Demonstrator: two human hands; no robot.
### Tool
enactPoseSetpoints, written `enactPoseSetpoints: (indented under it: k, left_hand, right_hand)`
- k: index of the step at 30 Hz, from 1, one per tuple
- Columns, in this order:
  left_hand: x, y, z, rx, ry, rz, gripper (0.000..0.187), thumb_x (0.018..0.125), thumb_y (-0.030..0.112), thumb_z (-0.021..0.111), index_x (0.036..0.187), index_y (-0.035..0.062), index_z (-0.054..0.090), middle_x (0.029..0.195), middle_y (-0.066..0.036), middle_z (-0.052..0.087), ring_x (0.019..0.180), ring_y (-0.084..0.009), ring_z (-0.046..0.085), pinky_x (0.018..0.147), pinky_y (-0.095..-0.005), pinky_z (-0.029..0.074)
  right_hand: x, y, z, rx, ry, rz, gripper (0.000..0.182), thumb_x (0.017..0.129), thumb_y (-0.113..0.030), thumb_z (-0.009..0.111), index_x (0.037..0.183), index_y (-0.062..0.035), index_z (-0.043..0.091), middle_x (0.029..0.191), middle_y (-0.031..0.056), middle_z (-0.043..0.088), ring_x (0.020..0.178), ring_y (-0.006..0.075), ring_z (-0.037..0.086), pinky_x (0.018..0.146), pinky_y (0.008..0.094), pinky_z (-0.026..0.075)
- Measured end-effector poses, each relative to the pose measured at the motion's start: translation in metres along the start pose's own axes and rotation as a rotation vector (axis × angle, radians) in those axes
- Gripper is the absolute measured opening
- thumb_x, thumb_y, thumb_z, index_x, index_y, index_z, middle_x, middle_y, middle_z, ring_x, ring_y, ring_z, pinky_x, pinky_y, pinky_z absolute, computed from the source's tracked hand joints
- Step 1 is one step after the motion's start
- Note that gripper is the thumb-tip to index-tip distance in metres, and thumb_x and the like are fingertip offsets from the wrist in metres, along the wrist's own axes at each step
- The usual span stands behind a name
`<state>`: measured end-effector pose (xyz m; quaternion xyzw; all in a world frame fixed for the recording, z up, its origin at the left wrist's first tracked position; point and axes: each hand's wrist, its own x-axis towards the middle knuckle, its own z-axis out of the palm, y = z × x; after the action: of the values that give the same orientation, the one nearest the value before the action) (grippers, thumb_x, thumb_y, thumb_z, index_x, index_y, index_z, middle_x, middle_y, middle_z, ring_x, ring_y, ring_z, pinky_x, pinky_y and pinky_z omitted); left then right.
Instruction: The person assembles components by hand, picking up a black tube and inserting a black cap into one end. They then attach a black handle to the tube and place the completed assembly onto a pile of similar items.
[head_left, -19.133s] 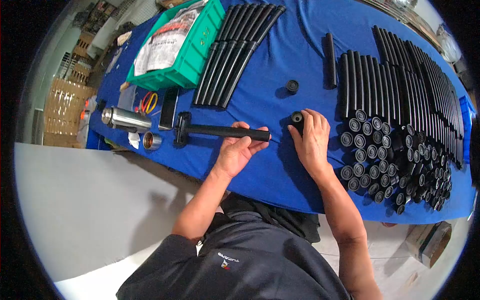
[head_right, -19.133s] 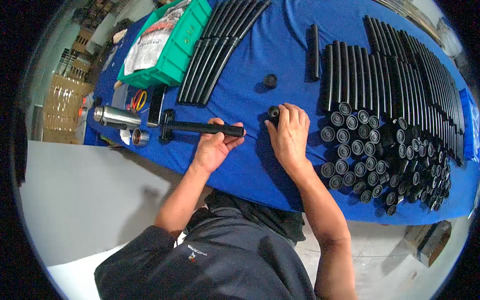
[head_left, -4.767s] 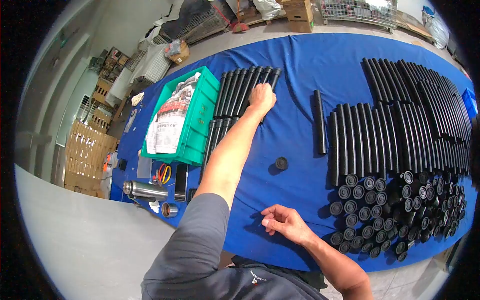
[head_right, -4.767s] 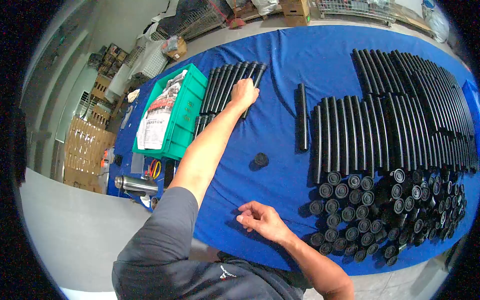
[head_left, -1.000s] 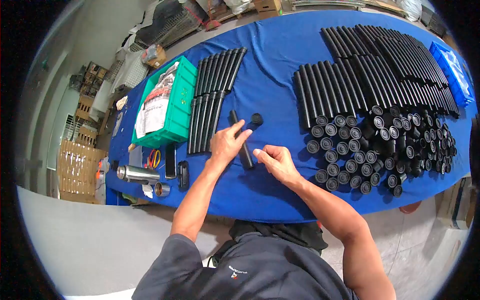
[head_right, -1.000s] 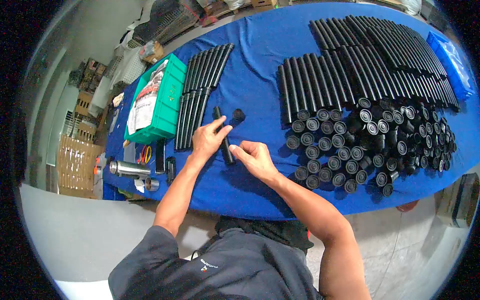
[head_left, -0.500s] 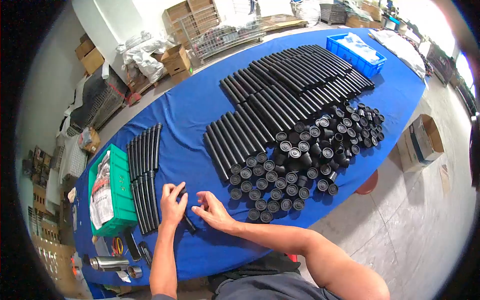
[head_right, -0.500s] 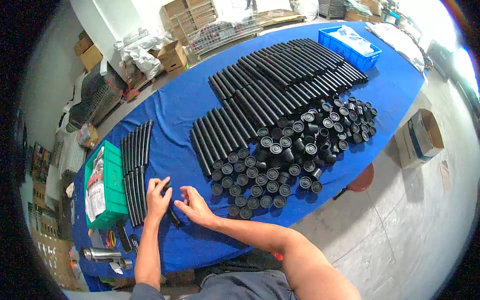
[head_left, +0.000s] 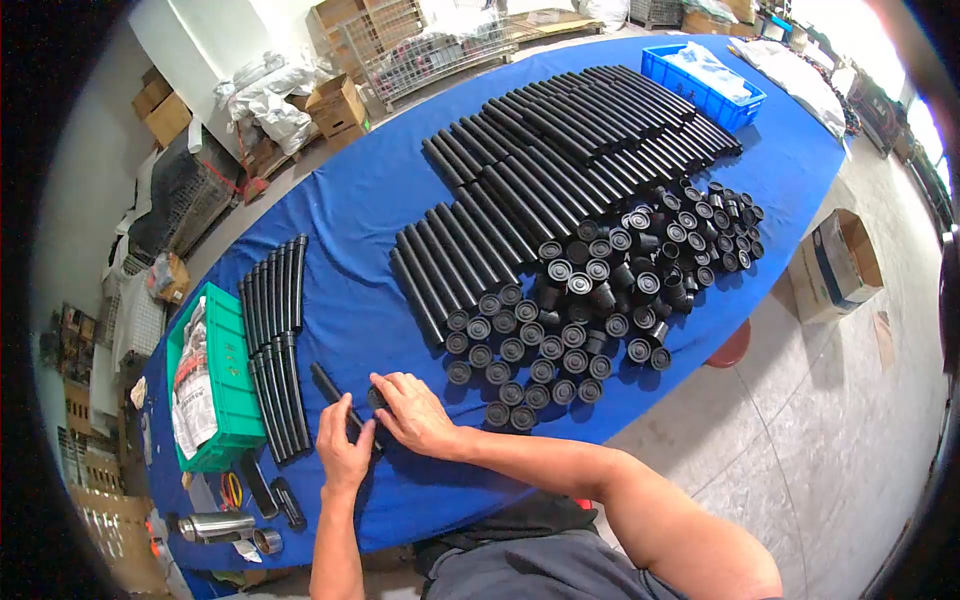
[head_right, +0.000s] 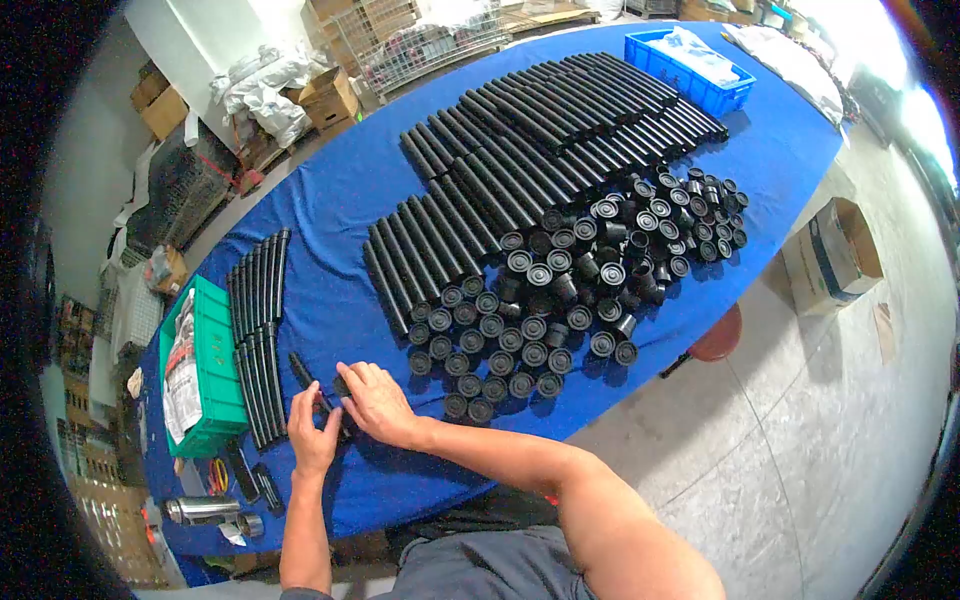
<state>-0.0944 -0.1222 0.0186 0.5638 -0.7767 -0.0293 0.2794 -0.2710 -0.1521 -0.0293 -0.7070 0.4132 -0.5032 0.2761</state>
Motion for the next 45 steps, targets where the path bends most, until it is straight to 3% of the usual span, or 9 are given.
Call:
enactPoseSetpoints:
  k: [8, 16, 20, 25, 27, 32, 35, 40, 45]
  left_hand:
    - [-0.003, -0.010, 0.007, 0.200, -0.149, -0.493, 0.067, 0.083, 0.037, 0.079, 0.138, 0.0056, 0.056, 0.069, -0.007, 0.059, 0.060, -0.0248, 0.057, 0.061, -0.0399, 0.048]
    - [-0.001, -0.026, 0.013, 0.100, -0.170, -0.399, 0.051, 0.084, 0.024, 0.072, 0.131, 0.0050, 0.065, 0.068, -0.008, 0.064, 0.057, -0.0183, 0.057, 0.059, -0.0351, 0.047]
    - [-0.012, -0.037, 0.008, -0.112, -0.038, -0.465, 0.047, 0.084, 0.014, 0.070, 0.130, 0.0061, 0.067, 0.079, -0.009, 0.070, 0.065, -0.0148, 0.062, 0.064, -0.0325, 0.051]
    - [-0.037, 0.002, -0.046, -0.506, -0.003, -0.587, 0.063, 0.089, -0.001, 0.065, 0.149, 0.0066, 0.049, 0.089, -0.003, 0.065, 0.074, -0.0077, 0.058, 0.067, -0.0262, 0.050]
    - [-0.063, -0.006, -0.053, -0.584, 0.029, -0.566, 0.069, 0.089, -0.004, 0.064, 0.154, 0.0082, 0.042, 0.092, -0.003, 0.063, 0.076, -0.0076, 0.057, 0.068, -0.0254, 0.051]
    - [-0.095, 0.009, -0.075, -0.416, -0.281, -0.474, 0.042, 0.080, 0.008, 0.073, 0.120, 0.0016, 0.062, 0.097, -0.006, 0.067, 0.088, -0.0130, 0.065, 0.077, -0.0317, 0.053]
    - [-0.095, 0.010, -0.075, -0.329, -0.385, -0.503, 0.038, 0.077, 0.011, 0.072, 0.111, 0.0001, 0.061, 0.093, -0.009, 0.067, 0.086, -0.0159, 0.064, 0.079, -0.0340, 0.052]
    - [-0.095, 0.000, -0.061, -0.200, -0.388, -0.392, 0.037, 0.075, 0.010, 0.072, 0.109, -0.0006, 0.061, 0.094, -0.013, 0.066, 0.086, -0.0221, 0.066, 0.082, -0.0368, 0.053]
    - [-0.084, 0.015, -0.052, -0.190, -0.236, -0.429, 0.041, 0.074, 0.013, 0.081, 0.108, 0.0010, 0.062, 0.095, -0.014, 0.064, 0.090, -0.0255, 0.067, 0.083, -0.0388, 0.054]
  right_hand:
    - [0.000, 0.011, -0.001, -0.461, -0.214, -0.045, 0.055, 0.086, -0.010, 0.062, 0.140, -0.0067, 0.054, 0.109, 0.0166, 0.055, 0.099, 0.0312, 0.055, 0.086, 0.0431, 0.044]
    - [0.001, 0.004, -0.005, -0.504, -0.001, -0.151, 0.053, 0.085, -0.011, 0.065, 0.137, -0.0059, 0.054, 0.119, 0.0181, 0.056, 0.106, 0.0333, 0.056, 0.090, 0.0466, 0.044]
    - [0.001, -0.008, -0.011, 0.011, -0.013, -0.453, 0.039, 0.087, -0.016, 0.067, 0.123, -0.0036, 0.060, 0.111, 0.0199, 0.064, 0.098, 0.0368, 0.063, 0.082, 0.0458, 0.050]
    - [-0.020, -0.004, 0.012, 0.505, -0.660, -0.043, 0.038, 0.090, -0.026, 0.075, 0.115, 0.0009, 0.066, 0.069, 0.0113, 0.062, 0.068, 0.0214, 0.067, 0.061, 0.0380, 0.053]
    - [-0.010, -0.017, 0.000, 0.631, -0.967, 0.380, 0.052, 0.092, -0.029, 0.076, 0.132, 0.0002, 0.060, 0.078, 0.0087, 0.064, 0.072, 0.0139, 0.065, 0.059, 0.0318, 0.053]
    - [-0.013, -0.009, 0.004, 0.960, -1.042, 0.370, 0.083, 0.088, -0.031, 0.079, 0.155, -0.0060, 0.038, 0.079, -0.0003, 0.059, 0.063, 0.0098, 0.056, 0.050, 0.0260, 0.047]
    - [-0.001, -0.017, -0.014, 1.010, -0.980, 0.428, 0.073, 0.088, -0.025, 0.080, 0.151, -0.0102, 0.046, 0.082, 0.0009, 0.063, 0.061, 0.0079, 0.053, 0.051, 0.0260, 0.045]
    - [-0.007, -0.007, -0.002, 0.946, -0.940, 0.179, 0.053, 0.084, -0.026, 0.081, 0.129, -0.0035, 0.065, 0.107, 0.0094, 0.074, 0.098, 0.0196, 0.067, 0.090, 0.0353, 0.052]
    - [-0.005, -0.005, -0.004, 0.854, -0.926, 0.085, 0.052, 0.084, -0.022, 0.080, 0.130, -0.0037, 0.065, 0.106, 0.0116, 0.074, 0.095, 0.0206, 0.068, 0.088, 0.0358, 0.053]
